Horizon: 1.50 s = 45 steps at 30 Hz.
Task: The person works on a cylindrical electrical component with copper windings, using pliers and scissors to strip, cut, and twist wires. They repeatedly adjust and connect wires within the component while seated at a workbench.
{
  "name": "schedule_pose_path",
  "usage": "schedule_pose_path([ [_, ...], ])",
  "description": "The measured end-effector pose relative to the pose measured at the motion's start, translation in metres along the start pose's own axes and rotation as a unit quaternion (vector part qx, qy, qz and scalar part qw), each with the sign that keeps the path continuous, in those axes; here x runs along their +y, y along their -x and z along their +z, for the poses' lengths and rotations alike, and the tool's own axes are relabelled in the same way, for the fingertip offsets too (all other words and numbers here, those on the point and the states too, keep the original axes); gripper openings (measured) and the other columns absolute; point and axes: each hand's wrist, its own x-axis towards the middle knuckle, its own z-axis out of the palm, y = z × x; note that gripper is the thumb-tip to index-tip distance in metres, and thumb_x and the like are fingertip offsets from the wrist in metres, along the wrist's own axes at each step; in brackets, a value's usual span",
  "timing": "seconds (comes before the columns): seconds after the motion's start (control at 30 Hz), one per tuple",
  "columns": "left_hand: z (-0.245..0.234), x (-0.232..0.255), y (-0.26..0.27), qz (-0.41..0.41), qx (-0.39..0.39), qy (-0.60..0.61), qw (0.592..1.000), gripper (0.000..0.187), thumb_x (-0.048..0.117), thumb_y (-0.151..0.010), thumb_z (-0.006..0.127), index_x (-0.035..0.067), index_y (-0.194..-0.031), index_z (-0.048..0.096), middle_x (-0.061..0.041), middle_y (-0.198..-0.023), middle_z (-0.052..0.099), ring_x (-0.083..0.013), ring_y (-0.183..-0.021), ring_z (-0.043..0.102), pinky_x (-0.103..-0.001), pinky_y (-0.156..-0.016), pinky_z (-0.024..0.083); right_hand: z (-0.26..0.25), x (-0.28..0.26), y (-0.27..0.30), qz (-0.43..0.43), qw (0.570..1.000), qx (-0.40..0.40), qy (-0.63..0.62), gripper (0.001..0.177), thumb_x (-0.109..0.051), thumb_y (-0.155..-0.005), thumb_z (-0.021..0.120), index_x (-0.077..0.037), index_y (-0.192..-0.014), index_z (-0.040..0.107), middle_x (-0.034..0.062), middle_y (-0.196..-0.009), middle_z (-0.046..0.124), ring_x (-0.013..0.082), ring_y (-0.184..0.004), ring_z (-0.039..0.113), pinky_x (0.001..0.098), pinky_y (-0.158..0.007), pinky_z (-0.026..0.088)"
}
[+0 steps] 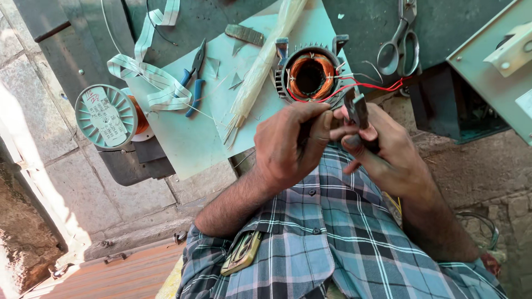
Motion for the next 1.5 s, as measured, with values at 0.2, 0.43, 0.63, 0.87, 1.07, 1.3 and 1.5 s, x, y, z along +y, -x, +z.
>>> schedule_pose_path([
  [0.2,-0.002,-0.01,0.008,0.042,-0.03,-0.007,0.999,0.019,0.004,-0.104,0.071,0.003,-0.12,0.06,-0.01,-0.103,0.07,-0.0232,-0.083,0.073,-0.033,-0.071,0.058,0.008,-0.002,-0.002,-0.013,0.999,-0.023,0.023,0.05,-0.005,-0.099,0.059,0.002,-0.147,0.046,0.0098,-0.125,0.053,0.0182,-0.106,0.067,0.0313,-0.069,0.064],
  [0.43,-0.004,-0.011,0.008,0.034,-0.038,-0.004,0.999,0.019,0.001,-0.1,0.074,0.001,-0.112,0.06,-0.01,-0.092,0.067,-0.0228,-0.077,0.07,-0.036,-0.067,0.054,0.01,-0.002,-0.004,-0.018,0.994,-0.01,0.105,0.065,-0.006,-0.098,0.063,-0.002,-0.158,0.038,0.0115,-0.118,0.059,0.0196,-0.086,0.067,0.0307,-0.068,0.064],
  [0.63,-0.004,-0.013,0.011,0.033,-0.023,-0.004,0.999,0.017,0.0,-0.101,0.072,0.001,-0.113,0.059,-0.01,-0.093,0.067,-0.0224,-0.078,0.071,-0.035,-0.067,0.055,0.006,-0.002,-0.008,-0.134,0.973,-0.01,0.186,0.067,-0.003,-0.094,0.07,0.001,-0.155,0.043,0.0155,-0.114,0.066,0.0238,-0.098,0.068,0.0358,-0.089,0.056],
  [0.87,0.002,-0.013,0.008,0.034,-0.028,-0.014,0.999,0.019,0.0,-0.099,0.072,0.001,-0.113,0.06,-0.01,-0.094,0.067,-0.0234,-0.079,0.071,-0.036,-0.068,0.055,0.004,-0.004,-0.011,-0.065,0.978,0.011,0.198,0.047,-0.002,-0.085,0.073,-0.004,-0.13,0.061,0.0137,-0.098,0.068,0.0249,-0.086,0.07,0.0376,-0.076,0.056],
  [1.07,0.007,-0.009,0.004,0.046,-0.028,-0.024,0.998,0.02,0.001,-0.1,0.071,0.001,-0.116,0.058,-0.011,-0.099,0.066,-0.0259,-0.085,0.071,-0.037,-0.072,0.057,-0.001,0.006,-0.009,-0.022,0.966,0.038,0.255,0.022,-0.005,-0.087,0.07,-0.006,-0.109,0.064,0.0117,-0.089,0.072,0.0278,-0.084,0.074,0.0393,-0.072,0.056],
  [1.3,0.011,0.003,0.001,-0.106,-0.053,0.113,0.987,0.013,0.009,-0.107,0.063,0.0,-0.116,0.062,-0.007,-0.091,0.069,-0.0139,-0.078,0.07,-0.031,-0.069,0.057,-0.009,0.011,-0.014,-0.054,0.995,-0.031,0.078,0.039,0.001,-0.091,0.07,0.0,-0.128,0.058,0.0109,-0.099,0.061,0.02,-0.084,0.065,0.0354,-0.074,0.062],
  [1.5,0.016,-0.004,0.005,-0.258,-0.073,0.295,0.917,0.017,0.014,-0.112,0.059,-0.001,-0.108,0.065,0.002,-0.075,0.061,-0.002,-0.072,0.051,-0.023,-0.061,0.044,-0.01,0.003,-0.014,-0.143,0.966,0.011,0.217,0.06,0.0,-0.088,0.072,0.002,-0.144,0.051,0.0183,-0.115,0.063,0.0306,-0.099,0.067,0.0391,-0.086,0.055],
])
